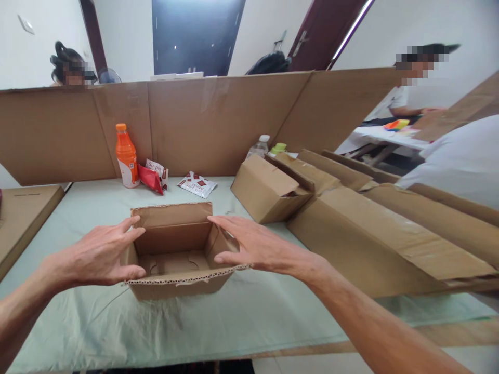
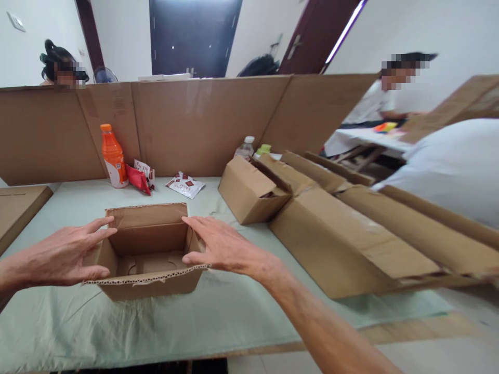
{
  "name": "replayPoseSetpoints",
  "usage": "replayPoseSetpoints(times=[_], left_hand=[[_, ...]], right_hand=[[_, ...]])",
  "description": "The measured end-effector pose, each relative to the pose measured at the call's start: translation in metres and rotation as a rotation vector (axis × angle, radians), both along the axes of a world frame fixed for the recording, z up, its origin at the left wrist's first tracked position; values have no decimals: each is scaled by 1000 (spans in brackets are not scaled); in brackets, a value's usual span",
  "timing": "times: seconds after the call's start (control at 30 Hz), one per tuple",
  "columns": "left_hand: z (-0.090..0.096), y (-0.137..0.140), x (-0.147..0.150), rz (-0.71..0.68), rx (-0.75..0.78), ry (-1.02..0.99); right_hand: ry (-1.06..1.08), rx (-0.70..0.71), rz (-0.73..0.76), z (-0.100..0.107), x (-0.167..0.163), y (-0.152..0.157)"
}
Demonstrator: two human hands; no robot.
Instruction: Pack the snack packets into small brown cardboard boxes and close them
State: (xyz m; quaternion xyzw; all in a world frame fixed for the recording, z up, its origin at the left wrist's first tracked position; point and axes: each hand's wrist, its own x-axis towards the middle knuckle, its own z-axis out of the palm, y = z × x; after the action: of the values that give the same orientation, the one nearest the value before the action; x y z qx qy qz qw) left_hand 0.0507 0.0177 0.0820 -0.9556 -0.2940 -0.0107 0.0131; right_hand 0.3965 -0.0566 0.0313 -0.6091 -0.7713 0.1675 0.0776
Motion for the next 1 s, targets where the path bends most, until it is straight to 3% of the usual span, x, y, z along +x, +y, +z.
replayPoseSetpoints(times=[0.2, 0.4, 0.57, 1.0], left_hand=[[-5, -1, -4, 15, -98, 103], [-18, -4, -15, -64, -57, 27], [-19, -17, -6, -27, -17, 137], [-32, -6, -22, -70, 43, 30]], right_hand=[[40, -75, -23, 5, 0, 0], [115, -195, 1, 7, 13, -8], [93, -279, 63, 5, 18, -18], [91, -216, 33, -4, 2, -7]])
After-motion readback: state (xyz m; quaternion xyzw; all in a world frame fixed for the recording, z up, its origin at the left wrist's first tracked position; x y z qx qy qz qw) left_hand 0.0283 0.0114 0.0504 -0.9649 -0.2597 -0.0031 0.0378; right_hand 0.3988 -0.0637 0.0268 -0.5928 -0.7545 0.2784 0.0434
